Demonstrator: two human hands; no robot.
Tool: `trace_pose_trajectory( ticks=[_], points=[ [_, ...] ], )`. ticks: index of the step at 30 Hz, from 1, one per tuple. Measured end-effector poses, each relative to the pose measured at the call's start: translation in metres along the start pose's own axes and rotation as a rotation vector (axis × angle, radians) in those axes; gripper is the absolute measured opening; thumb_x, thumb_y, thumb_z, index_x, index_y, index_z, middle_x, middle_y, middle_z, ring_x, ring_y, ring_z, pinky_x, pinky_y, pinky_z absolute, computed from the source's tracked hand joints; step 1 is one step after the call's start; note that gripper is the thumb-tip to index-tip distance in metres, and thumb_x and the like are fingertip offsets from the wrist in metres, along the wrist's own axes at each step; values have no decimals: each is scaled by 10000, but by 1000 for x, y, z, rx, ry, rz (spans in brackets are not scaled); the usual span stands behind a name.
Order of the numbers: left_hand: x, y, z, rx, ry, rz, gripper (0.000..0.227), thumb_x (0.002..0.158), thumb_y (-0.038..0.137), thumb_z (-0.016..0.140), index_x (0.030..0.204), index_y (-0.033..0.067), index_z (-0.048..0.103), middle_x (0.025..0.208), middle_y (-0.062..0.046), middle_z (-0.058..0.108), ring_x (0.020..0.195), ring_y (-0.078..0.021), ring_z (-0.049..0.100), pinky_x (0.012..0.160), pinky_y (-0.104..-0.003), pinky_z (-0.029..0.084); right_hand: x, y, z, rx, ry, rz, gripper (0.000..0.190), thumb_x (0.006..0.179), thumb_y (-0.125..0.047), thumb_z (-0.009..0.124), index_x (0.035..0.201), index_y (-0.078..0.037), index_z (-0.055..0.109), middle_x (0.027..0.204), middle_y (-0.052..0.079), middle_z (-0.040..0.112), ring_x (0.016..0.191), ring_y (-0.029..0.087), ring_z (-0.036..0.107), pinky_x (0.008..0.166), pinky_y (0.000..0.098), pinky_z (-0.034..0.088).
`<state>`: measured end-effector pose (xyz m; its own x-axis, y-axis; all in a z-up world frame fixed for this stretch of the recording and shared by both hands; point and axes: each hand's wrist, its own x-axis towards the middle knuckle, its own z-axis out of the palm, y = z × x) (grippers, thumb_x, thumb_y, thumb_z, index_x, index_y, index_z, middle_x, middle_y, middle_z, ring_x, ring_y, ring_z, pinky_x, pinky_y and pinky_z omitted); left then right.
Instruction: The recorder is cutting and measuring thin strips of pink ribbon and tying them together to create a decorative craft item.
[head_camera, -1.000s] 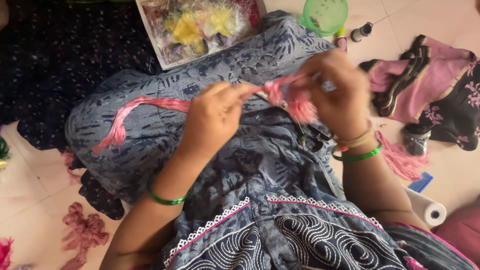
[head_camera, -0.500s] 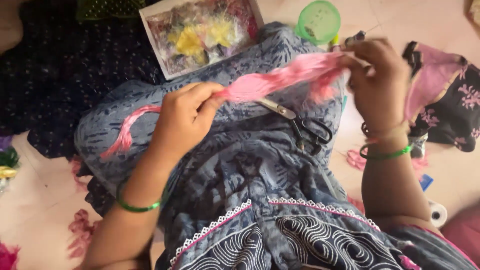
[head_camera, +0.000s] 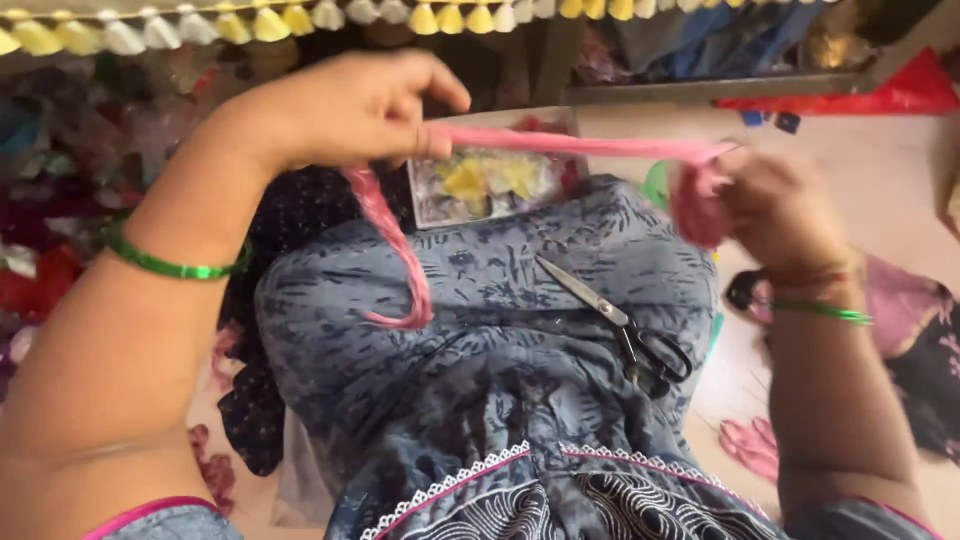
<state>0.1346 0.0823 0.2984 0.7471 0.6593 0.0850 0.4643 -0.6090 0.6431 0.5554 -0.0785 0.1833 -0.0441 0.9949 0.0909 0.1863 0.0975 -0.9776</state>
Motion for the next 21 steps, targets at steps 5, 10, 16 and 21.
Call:
trace_pose_trajectory(
  ticks=[5, 10, 16, 21],
  points=[
    [-56, -94, 5, 150, -361, -118, 231, 909, 282, 594, 884, 69, 682, 823, -35, 749, 797, -174, 720, 734, -363, 565, -3, -55, -50, 458, 428, -32, 211, 1105, -222, 541, 951, -94, 608, 840, 11, 613, 718, 140, 618, 633, 252, 521],
    [-288, -424, 53, 210, -67, -185, 243, 965, 246, 561, 1098, 62, 647, 1074, -121, 676, 1001, -244, 653, 897, -392, 514, -3, 76, -120, 428, 313, 84, 246, 1138, -218, 574, 926, -96, 558, 683, -67, 429, 525, 61, 374, 457, 237, 285],
    [-250, -330, 56, 459, 77, -215, 736, 746, 489, 753, 1358, 122, 574, 1409, -137, 586, 1316, -308, 545, 1082, -413, 416, 26, -3, 2, -72, 106, 323, 240, 1032, -276, 548, 1045, -75, 677, 639, -75, 422, 507, 64, 357, 425, 256, 282],
    [-56, -57, 103, 203, 79, 57, 1134, 579, 438, 854, 1538, 78, 367, 1593, -189, 375, 1469, -351, 362, 1185, -432, 299, 20, -99, 66, 52, -174, 302, 342, 1063, -320, 529, 892, -34, 606, 623, -82, 438, 504, 61, 375, 439, 252, 319]
  ],
)
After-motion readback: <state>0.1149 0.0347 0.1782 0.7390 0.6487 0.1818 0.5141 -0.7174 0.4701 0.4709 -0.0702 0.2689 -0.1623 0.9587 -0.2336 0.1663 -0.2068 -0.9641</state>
